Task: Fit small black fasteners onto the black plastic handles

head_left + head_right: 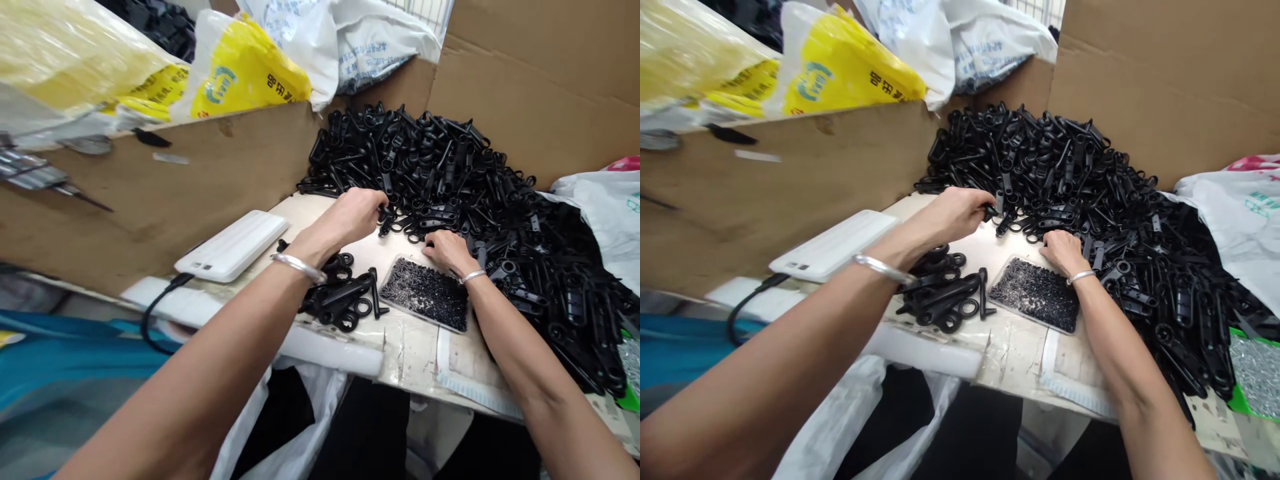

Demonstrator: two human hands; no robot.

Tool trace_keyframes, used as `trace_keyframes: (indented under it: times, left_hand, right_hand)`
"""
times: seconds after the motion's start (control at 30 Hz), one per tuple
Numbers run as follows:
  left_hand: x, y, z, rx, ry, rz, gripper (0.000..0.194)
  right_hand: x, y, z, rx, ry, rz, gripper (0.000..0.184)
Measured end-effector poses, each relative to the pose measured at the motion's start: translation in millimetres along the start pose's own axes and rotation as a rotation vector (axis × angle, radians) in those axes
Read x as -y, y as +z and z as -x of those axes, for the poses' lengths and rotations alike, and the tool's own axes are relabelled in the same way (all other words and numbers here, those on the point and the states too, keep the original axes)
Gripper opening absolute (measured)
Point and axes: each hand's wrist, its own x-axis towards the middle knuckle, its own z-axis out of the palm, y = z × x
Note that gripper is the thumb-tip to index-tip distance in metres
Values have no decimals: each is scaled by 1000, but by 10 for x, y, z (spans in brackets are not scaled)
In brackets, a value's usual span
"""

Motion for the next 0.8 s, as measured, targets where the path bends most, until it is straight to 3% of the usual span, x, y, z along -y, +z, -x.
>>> trace_keyframes:
  times: [0.07, 0.2, 0.33, 0.43, 0.53, 0.63, 0.8]
  left_hand:
    - [-14, -103, 166, 44, 13, 130, 34]
    - [-61, -197, 533, 87, 62, 454, 64]
    - [-288, -76, 851, -82, -46, 786, 44]
    - [-579, 141, 1076, -165, -135, 1078, 31]
    - [-865, 422, 1287, -261, -109, 1221, 23]
    - [-1080, 676, 1465, -306, -82, 1210, 35]
    - [-1298, 884, 1669, -135, -123, 1386, 65]
  right_hand:
    - [-74, -92, 61, -11, -3, -142, 12]
    - [-262, -365, 293, -125, 77, -435, 33]
    - [-382, -550, 726, -236, 130, -928, 27]
    - [-354, -533, 1141, -214, 117, -1331, 32]
    - [-222, -413, 1554, -177, 125, -1341, 36]
    - [-46, -266, 1897, -193, 88, -1292, 32]
    - [165, -52, 2184, -223, 23, -1208, 19]
